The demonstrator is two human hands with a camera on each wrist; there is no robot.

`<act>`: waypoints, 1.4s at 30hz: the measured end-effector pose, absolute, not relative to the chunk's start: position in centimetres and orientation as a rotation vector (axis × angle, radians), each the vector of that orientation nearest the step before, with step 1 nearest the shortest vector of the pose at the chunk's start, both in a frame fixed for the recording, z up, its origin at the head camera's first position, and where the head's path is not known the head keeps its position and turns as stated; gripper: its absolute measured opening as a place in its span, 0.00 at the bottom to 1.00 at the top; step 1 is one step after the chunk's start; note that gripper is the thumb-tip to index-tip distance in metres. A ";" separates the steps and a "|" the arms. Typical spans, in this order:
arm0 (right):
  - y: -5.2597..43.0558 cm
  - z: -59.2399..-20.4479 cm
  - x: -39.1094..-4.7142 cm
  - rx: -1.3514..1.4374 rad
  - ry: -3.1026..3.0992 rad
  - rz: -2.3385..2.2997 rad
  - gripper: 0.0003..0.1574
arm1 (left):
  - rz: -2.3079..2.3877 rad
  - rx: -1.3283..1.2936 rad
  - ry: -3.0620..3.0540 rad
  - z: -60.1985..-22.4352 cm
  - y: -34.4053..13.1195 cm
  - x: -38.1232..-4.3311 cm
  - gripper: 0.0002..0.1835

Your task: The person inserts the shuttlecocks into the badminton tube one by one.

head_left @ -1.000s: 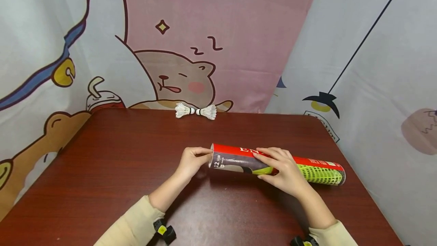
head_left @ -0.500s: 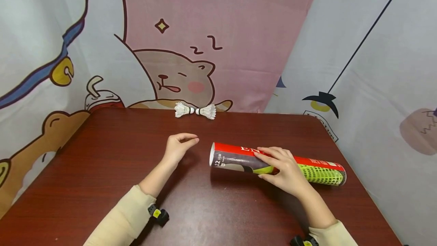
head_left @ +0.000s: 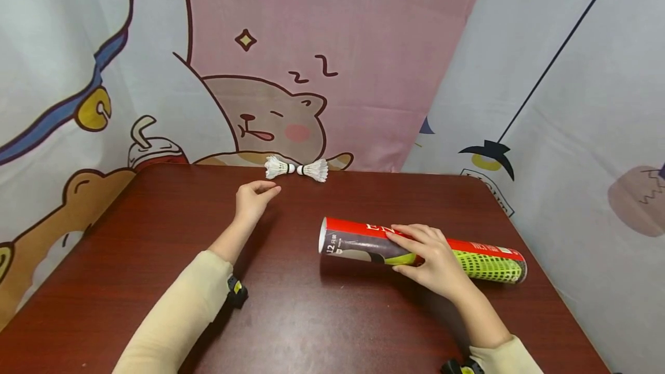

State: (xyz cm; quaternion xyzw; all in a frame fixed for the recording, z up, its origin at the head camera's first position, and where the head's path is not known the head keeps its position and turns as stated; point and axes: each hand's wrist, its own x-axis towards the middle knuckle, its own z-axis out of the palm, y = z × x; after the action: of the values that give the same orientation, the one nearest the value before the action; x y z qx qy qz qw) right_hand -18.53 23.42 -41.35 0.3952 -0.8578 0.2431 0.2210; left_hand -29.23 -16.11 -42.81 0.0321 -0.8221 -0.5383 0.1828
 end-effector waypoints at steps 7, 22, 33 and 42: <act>23.5 -41.5 -18.6 1.089 -2.376 0.655 0.47 | -1.441 0.138 -2.303 -43.5 -17.3 -31.6 0.14; 23.7 -41.7 -18.5 1.090 -2.396 0.659 0.48 | -1.389 0.215 -2.297 -44.6 -17.0 -34.6 0.19; 23.3 -41.1 -18.8 1.103 -2.411 0.653 0.47 | -1.375 0.300 -2.300 -44.9 -16.7 -35.6 0.20; 23.6 -41.2 -18.6 1.094 -2.404 0.660 0.47 | -1.414 0.343 -2.315 -44.9 -16.1 -36.4 0.19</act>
State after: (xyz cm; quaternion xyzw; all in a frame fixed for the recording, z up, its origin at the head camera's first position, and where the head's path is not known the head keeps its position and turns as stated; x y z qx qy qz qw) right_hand -18.62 23.64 -41.15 0.3932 -0.8637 0.2372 0.2078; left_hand -36.45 -16.13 -44.91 0.1228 -0.8292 -0.5064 0.2023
